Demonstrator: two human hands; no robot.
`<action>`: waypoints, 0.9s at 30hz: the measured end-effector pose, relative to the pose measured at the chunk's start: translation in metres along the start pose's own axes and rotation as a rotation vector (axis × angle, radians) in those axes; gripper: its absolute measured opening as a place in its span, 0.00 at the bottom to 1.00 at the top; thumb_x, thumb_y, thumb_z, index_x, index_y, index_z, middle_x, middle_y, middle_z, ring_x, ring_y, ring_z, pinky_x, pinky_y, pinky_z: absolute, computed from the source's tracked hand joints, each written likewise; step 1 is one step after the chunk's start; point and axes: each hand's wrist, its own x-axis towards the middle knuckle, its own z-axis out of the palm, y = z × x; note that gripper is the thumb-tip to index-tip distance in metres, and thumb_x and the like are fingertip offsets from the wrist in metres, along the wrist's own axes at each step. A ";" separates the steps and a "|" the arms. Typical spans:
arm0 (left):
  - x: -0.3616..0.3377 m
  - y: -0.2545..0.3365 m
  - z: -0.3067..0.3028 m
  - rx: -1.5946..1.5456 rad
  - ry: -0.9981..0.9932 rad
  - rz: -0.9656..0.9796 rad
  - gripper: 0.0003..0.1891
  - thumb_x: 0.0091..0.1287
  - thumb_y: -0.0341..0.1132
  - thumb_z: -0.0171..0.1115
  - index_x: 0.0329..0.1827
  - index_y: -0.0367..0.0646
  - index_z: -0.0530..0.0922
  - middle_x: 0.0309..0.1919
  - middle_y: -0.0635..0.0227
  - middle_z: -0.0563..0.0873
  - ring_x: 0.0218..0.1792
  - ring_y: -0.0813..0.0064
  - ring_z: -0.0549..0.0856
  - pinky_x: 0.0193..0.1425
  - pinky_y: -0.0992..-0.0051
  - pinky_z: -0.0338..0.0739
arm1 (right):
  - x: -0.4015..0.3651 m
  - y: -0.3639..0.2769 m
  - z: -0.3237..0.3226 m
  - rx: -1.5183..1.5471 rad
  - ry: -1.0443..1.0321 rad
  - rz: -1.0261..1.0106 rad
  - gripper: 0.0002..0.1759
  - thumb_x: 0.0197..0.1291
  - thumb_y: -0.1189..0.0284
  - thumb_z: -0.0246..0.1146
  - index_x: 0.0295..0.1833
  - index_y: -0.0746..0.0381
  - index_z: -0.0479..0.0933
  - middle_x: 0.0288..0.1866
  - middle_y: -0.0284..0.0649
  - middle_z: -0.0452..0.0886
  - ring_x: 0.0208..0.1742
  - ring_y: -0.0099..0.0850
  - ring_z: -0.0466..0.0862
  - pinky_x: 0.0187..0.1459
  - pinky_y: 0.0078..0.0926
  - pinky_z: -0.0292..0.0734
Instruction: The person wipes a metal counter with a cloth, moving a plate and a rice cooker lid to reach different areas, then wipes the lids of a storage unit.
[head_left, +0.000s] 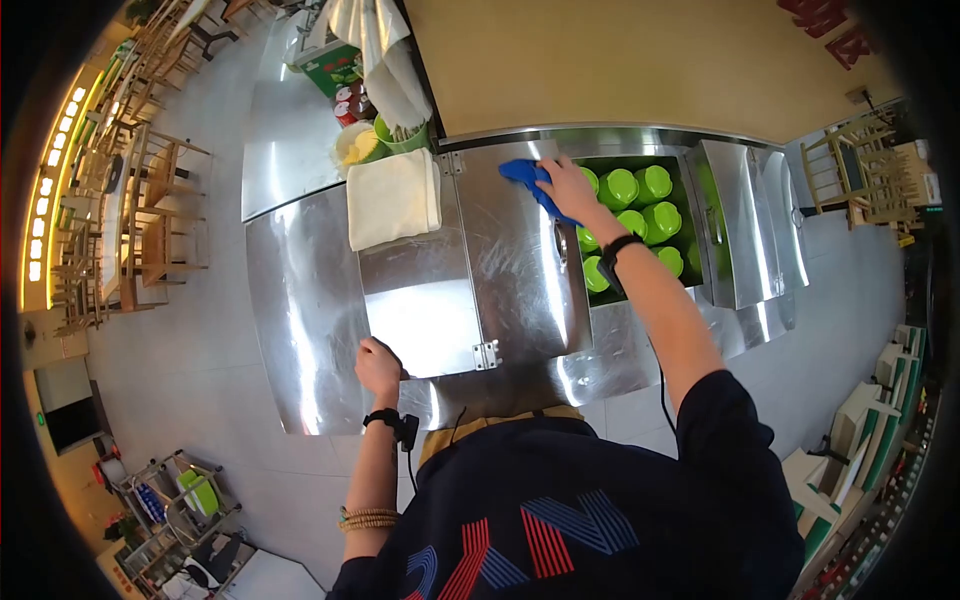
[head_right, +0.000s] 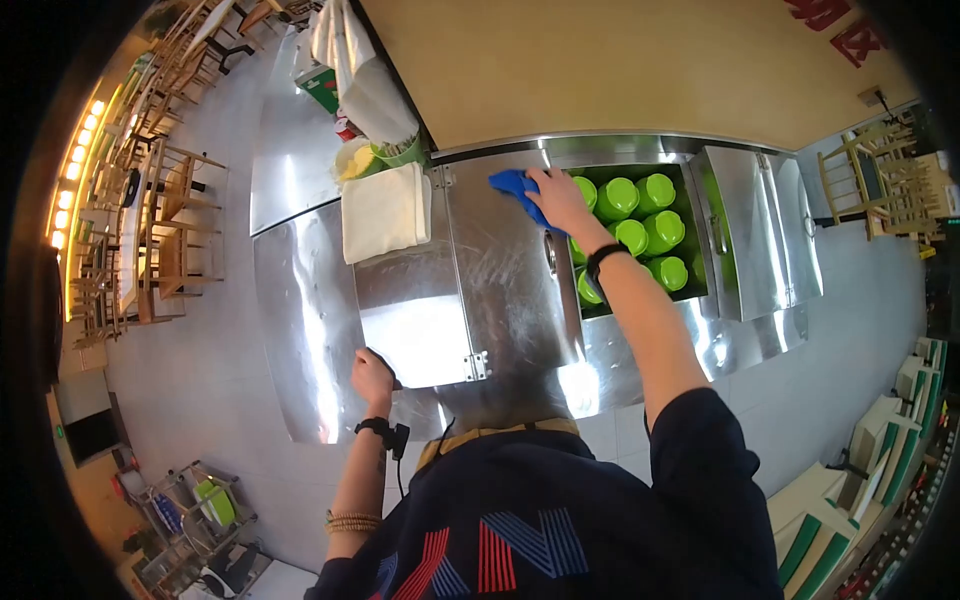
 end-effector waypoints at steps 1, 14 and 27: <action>0.000 -0.001 -0.001 -0.007 0.000 0.023 0.32 0.79 0.51 0.38 0.40 0.32 0.86 0.41 0.39 0.88 0.45 0.34 0.85 0.53 0.46 0.78 | -0.015 -0.002 -0.003 0.105 -0.039 0.062 0.19 0.71 0.62 0.65 0.63 0.54 0.73 0.52 0.56 0.78 0.54 0.60 0.82 0.55 0.52 0.78; -0.003 -0.005 -0.011 -0.093 -0.158 0.019 0.37 0.79 0.53 0.32 0.47 0.31 0.86 0.49 0.39 0.88 0.54 0.34 0.84 0.62 0.47 0.77 | -0.246 -0.080 0.002 0.161 0.088 0.397 0.21 0.71 0.67 0.63 0.65 0.60 0.69 0.55 0.59 0.77 0.54 0.62 0.80 0.55 0.55 0.78; 0.001 -0.013 -0.008 -0.027 -0.181 0.090 0.36 0.81 0.49 0.30 0.47 0.27 0.86 0.50 0.36 0.87 0.56 0.32 0.84 0.65 0.47 0.76 | -0.292 -0.143 0.008 -0.128 0.070 0.120 0.23 0.61 0.68 0.70 0.60 0.58 0.74 0.51 0.45 0.75 0.55 0.46 0.76 0.57 0.46 0.72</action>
